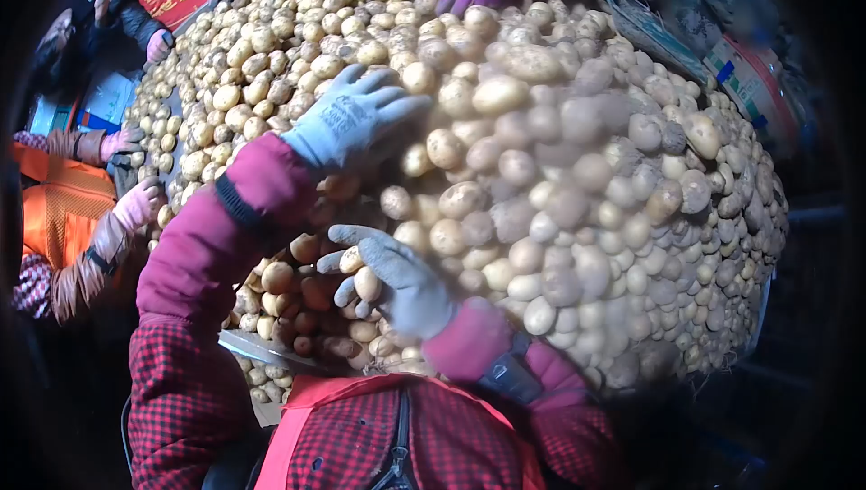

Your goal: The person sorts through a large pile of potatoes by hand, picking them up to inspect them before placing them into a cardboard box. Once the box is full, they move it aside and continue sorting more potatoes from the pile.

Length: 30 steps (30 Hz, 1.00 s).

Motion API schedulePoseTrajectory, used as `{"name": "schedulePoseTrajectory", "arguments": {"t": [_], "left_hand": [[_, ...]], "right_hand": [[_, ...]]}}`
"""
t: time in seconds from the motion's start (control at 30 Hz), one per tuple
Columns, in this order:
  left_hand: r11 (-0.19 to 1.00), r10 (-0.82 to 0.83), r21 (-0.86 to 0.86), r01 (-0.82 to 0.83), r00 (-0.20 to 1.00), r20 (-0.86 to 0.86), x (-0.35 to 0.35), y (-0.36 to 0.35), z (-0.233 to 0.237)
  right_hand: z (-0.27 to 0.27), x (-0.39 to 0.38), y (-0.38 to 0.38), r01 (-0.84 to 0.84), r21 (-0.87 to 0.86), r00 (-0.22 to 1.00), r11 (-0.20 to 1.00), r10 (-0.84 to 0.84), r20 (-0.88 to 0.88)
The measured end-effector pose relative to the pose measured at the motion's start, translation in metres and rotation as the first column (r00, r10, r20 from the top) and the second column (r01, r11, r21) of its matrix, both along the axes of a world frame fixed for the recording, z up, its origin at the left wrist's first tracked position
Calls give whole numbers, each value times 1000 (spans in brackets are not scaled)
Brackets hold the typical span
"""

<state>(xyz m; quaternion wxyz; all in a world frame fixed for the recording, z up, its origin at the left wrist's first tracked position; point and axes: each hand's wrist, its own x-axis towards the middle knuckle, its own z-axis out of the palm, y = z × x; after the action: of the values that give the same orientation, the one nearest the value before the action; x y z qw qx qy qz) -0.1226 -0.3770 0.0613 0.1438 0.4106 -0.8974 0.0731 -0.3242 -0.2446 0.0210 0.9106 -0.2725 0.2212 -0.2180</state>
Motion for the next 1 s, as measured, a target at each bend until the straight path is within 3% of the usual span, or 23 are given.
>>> {"name": "schedulePoseTrajectory", "arguments": {"t": [0.03,0.1,0.13,0.17,0.2,0.23,0.27,0.3,0.37,0.47,0.5,0.57,0.63,0.7,0.8,0.83,0.9,1.0], "left_hand": [[986,95,140,-93,995,-5,-3,-9,-3],[993,41,114,-37,999,-35,12,-17,-9],[996,9,89,6,987,-163,18,-15,-17],[991,52,127,-36,991,-123,23,-12,-18],[984,95,158,-81,992,-82,27,-8,-20],[974,142,184,-132,989,-43,33,-1,-21],[973,151,191,-128,982,-114,39,11,-19],[923,293,277,-269,955,-51,46,20,-18],[932,292,253,-260,951,-97,66,38,-9],[772,469,314,-553,828,308,100,52,-6],[776,510,367,-514,852,115,115,51,-8],[780,548,320,-538,834,68,122,44,-8],[915,403,84,-394,906,-134,115,23,-8],[885,465,67,-461,872,-150,87,-2,1],[732,545,367,-574,816,191,64,-57,0],[646,527,456,-611,790,313,58,-70,-2],[647,510,508,-568,818,266,55,-77,5],[691,486,538,-482,861,148,58,-55,4]], "right_hand": [[-2,-2,0,-2,-82,1000,997,3,5],[0,-4,-4,-7,32,1000,999,6,26],[-1,-4,-3,-9,62,999,998,7,44],[-2,-3,-2,-14,89,998,996,9,64],[-5,-4,-1,-21,-118,999,993,25,29],[-4,-5,-1,-18,-64,999,998,20,25],[-1,-5,-2,-20,-13,1000,1000,20,20],[2,-5,-3,-21,38,1000,999,21,17],[2,-4,-3,-24,-11,1000,1000,24,-1],[-5,-3,3,-13,-85,1000,996,11,-24],[-2,-2,3,-22,-33,1000,999,21,-16],[5,-1,-1,-20,65,1000,998,20,1],[3,-2,1,-12,86,1000,996,9,28],[2,-1,1,1,126,997,992,-11,72],[17,-2,-4,-7,73,1000,997,9,-24],[13,-3,-2,-16,-385,994,923,-25,-103],[11,-1,-6,-15,22,999,1000,16,-51],[11,-2,-5,-12,-17,999,1000,11,-33]]}}
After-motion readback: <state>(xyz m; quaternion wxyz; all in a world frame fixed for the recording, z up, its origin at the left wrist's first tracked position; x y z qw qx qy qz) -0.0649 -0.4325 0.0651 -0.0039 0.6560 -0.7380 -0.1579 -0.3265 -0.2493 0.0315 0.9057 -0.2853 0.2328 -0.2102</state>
